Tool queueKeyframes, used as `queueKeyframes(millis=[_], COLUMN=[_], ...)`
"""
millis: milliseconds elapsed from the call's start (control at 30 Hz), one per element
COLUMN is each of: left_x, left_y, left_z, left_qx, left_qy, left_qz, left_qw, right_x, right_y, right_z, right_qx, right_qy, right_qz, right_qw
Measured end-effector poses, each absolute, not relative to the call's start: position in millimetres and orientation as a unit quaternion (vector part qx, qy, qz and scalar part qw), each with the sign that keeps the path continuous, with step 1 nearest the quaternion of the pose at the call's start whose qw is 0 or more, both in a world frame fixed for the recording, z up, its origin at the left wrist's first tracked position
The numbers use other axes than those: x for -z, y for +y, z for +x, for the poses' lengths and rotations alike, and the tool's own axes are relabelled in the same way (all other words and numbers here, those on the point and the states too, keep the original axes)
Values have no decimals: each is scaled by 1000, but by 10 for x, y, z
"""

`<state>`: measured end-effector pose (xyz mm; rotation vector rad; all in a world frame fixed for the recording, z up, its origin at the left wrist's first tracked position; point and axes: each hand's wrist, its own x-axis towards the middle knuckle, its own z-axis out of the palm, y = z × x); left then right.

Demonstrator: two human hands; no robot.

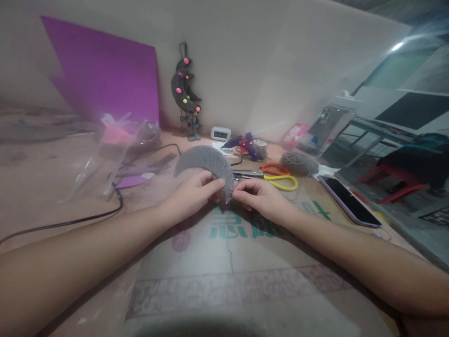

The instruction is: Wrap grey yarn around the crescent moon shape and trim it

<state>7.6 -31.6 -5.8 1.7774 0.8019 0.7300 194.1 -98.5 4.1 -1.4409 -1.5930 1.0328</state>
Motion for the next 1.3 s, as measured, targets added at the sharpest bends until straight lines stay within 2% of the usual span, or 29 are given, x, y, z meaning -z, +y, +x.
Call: queueKeyframes(millis=[567,767,1000,1300], left_x=[72,62,12,90], left_y=[-309,-311,-318,-299], left_z=[81,91,94,101], left_qx=[-298,-311,-300,-319], left_qy=[324,273,300,282], left_qz=[738,767,767,676], left_qw=[511,490,481,601], right_x=[-29,-42,-43,-7], right_y=[-977,-988,-992,-958], right_z=[1944,1934,1927,1975], right_qx=[-452,-441,-419,-412], right_qy=[-614,-608,-621,-629], right_qz=[-519,-532,-536,-522], right_qw=[385,390,390,403])
